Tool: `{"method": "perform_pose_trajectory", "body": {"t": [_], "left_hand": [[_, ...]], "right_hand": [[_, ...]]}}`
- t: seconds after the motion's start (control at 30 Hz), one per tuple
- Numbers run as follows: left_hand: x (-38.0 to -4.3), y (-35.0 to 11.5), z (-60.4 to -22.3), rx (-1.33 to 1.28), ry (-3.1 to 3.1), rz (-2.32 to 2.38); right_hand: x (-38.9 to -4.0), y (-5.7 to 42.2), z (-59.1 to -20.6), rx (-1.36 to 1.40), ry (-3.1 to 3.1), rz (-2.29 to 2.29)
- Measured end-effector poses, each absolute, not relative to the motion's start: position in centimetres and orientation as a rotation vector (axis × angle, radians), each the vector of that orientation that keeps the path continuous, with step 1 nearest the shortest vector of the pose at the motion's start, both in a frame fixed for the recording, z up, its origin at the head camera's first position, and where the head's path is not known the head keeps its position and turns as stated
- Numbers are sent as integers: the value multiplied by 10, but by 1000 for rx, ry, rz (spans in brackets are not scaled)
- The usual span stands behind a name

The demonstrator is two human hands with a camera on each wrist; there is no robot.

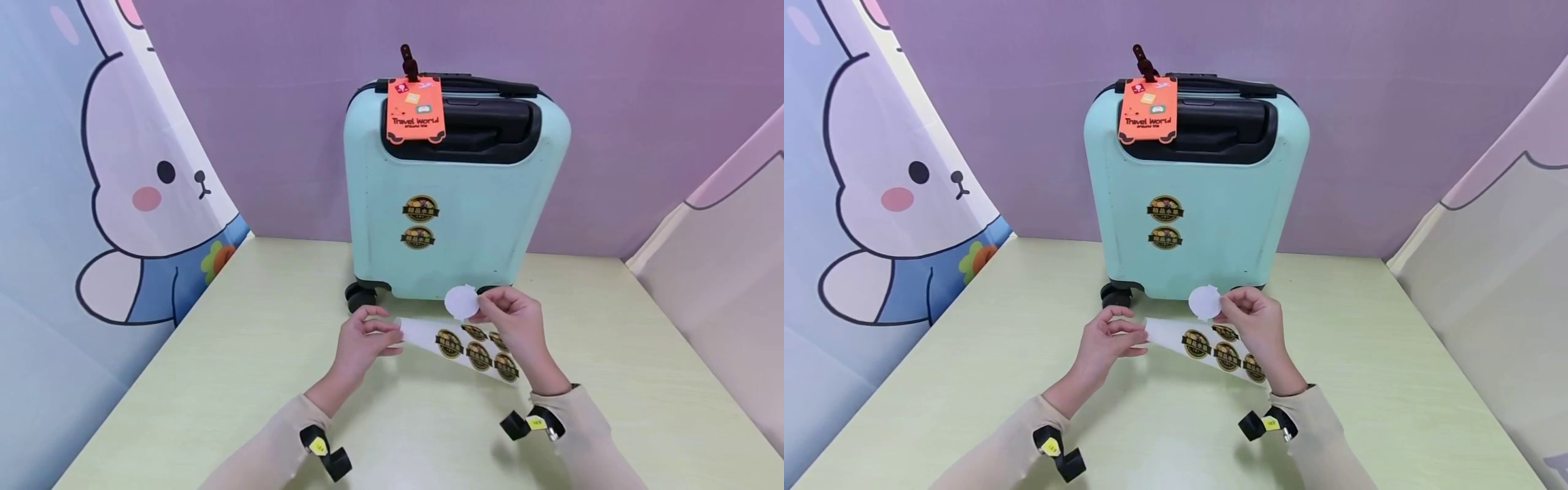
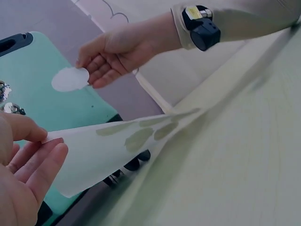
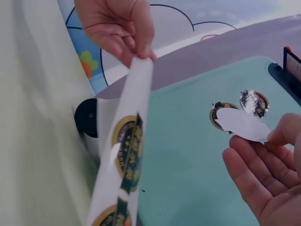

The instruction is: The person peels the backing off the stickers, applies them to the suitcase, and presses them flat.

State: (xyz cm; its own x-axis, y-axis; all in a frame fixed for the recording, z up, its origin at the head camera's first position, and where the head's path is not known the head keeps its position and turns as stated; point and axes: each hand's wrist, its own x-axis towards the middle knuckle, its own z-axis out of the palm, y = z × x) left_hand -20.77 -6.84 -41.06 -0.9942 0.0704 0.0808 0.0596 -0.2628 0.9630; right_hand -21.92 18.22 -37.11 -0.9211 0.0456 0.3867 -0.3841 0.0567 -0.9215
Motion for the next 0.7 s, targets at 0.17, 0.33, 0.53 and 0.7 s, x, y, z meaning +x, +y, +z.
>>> {"method": "perform_pose_trajectory", "body": {"t": [0.17, 0.33, 0.53, 0.7], "left_hand": [[-211, -74, -420, 136, 1947, 2352], [-214, -79, -426, 174, 2000, 2205], [-218, -83, -429, 186, 2069, 2111], [-221, -82, -420, 253, 2056, 2142]], "right_hand": [[-218, 183, -368, 361, -2035, 1875], [-214, 182, -365, 372, -2064, 1816], [-209, 179, -364, 405, -2080, 1714], [-208, 176, -365, 451, -2060, 1610]]}}
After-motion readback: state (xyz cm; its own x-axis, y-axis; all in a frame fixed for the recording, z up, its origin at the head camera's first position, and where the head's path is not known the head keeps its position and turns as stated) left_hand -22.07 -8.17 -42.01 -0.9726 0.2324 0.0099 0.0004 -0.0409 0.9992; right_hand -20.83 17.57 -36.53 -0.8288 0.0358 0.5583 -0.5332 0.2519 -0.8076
